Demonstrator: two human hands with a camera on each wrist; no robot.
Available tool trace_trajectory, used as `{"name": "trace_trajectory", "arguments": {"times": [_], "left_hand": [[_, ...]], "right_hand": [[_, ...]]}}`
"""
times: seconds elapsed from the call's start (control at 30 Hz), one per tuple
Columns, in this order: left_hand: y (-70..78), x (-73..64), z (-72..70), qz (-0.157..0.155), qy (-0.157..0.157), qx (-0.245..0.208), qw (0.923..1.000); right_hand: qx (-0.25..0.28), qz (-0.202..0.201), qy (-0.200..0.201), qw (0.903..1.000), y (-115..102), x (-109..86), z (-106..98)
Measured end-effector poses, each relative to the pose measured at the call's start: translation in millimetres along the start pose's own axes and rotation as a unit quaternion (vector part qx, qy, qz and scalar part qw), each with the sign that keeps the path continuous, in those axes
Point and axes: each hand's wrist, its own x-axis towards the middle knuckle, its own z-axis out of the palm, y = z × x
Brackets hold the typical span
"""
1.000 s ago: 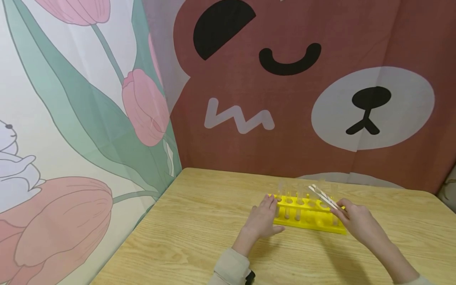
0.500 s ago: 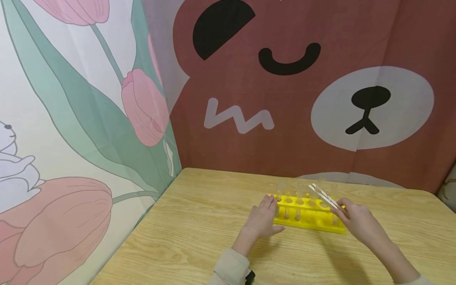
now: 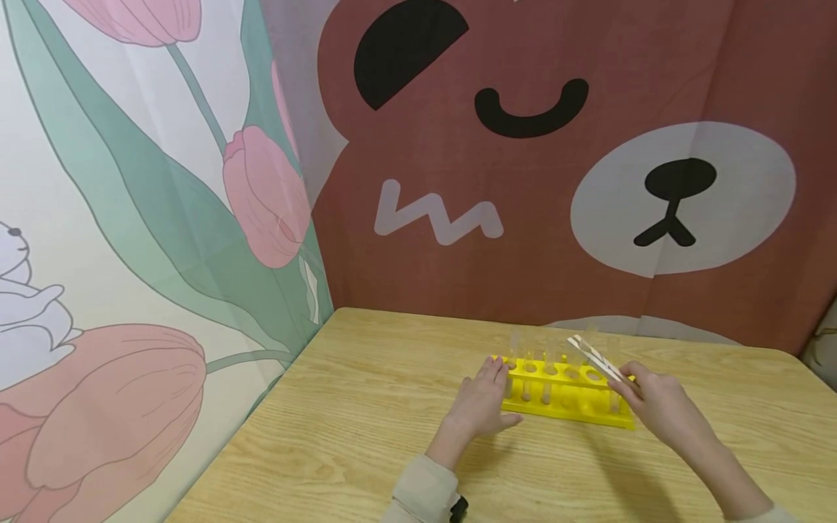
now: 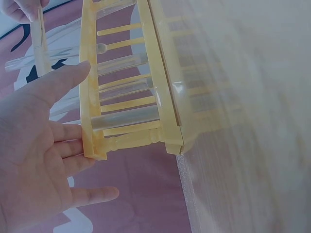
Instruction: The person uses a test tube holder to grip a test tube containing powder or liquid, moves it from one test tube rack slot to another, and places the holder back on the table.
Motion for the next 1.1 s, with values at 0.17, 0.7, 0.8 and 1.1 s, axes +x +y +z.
{"name": "trace_trajectory", "arguments": {"times": [0.17,0.7,0.8,1.1], "left_hand": [[-0.2,0.0,0.4,-0.002,0.001,-0.003,1.0],[-0.5,-1.0,0.3,0.002,0.005,0.001,1.0],[-0.5,-1.0,0.6,0.004,0.007,0.005,1.0],[-0.6,-0.8,1.7,0.003,0.006,-0.005,1.0]], "right_hand": [[0.001,0.0,0.004,1.0,0.3,0.1,-0.2],[0.003,-0.002,0.009,0.9999,-1.4,-0.6,-2.0],[0.002,0.0,0.008,1.0,-2.2,-0.6,-2.8],[0.0,0.002,0.009,1.0,-3.4,-0.8,-4.2]]}}
